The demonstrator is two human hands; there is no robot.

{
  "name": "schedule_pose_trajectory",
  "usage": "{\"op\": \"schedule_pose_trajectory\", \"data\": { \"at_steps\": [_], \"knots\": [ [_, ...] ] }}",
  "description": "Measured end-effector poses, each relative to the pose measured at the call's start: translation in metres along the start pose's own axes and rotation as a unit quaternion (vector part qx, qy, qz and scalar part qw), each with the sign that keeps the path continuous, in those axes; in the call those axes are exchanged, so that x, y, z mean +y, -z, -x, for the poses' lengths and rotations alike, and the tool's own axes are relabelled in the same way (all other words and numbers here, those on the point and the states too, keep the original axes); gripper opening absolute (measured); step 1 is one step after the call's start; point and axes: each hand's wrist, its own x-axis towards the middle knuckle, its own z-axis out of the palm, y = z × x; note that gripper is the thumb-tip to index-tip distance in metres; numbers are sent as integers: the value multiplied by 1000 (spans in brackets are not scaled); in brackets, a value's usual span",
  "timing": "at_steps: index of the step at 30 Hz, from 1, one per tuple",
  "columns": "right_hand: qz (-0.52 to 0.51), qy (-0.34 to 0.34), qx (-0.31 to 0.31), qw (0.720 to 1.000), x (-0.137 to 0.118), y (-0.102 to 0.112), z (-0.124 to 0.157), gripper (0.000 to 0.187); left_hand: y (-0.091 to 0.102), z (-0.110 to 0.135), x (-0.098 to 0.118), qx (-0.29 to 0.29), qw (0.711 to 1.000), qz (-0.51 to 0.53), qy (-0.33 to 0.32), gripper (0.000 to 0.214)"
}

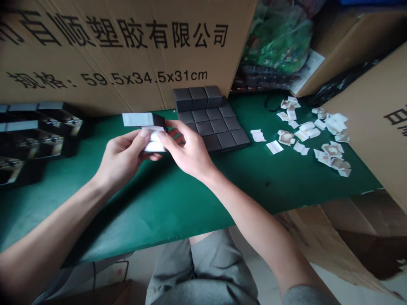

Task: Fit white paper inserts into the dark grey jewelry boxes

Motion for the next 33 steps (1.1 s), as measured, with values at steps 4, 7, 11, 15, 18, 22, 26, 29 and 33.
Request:
{"op": "schedule_pose_trajectory", "data": {
  "at_steps": [4, 7, 11, 15, 18, 22, 26, 29, 33],
  "knots": [
    [24, 10, 12, 1000, -2, -1, 2, 38, 1, 0, -1, -14, 1000, -3, 0, 44],
    [25, 5, 22, 999, 0, -2, 1, 42, 1, 0, -1, -31, 999, 24, 3, 42],
    [-17, -34, 10, 999, 1, 0, 0, 50, 1, -1, 0, -34, 997, 66, 17, 45],
    [-67, -92, -19, 993, -8, 7, 0, 58, 2, -3, -4, 15, 995, 98, 24, 61],
    [-55, -100, -44, 992, -14, 10, 1, 58, 3, -5, -7, 16, 995, 100, 14, 50],
    [-69, -97, -70, 990, -14, 10, 1, 61, 4, -5, -6, 9, 995, 96, -5, 36],
    [-79, -106, -83, 988, -14, 11, 1, 59, 4, -5, -9, 0, 996, 84, -6, 33],
    [-71, -91, -83, 990, -16, 10, 1, 47, 4, -5, -12, 14, 997, 79, -19, 40],
    [-61, -71, -81, 992, -17, 10, 2, 41, 3, -3, -8, 9, 998, 61, -23, 50]
  ]
}}
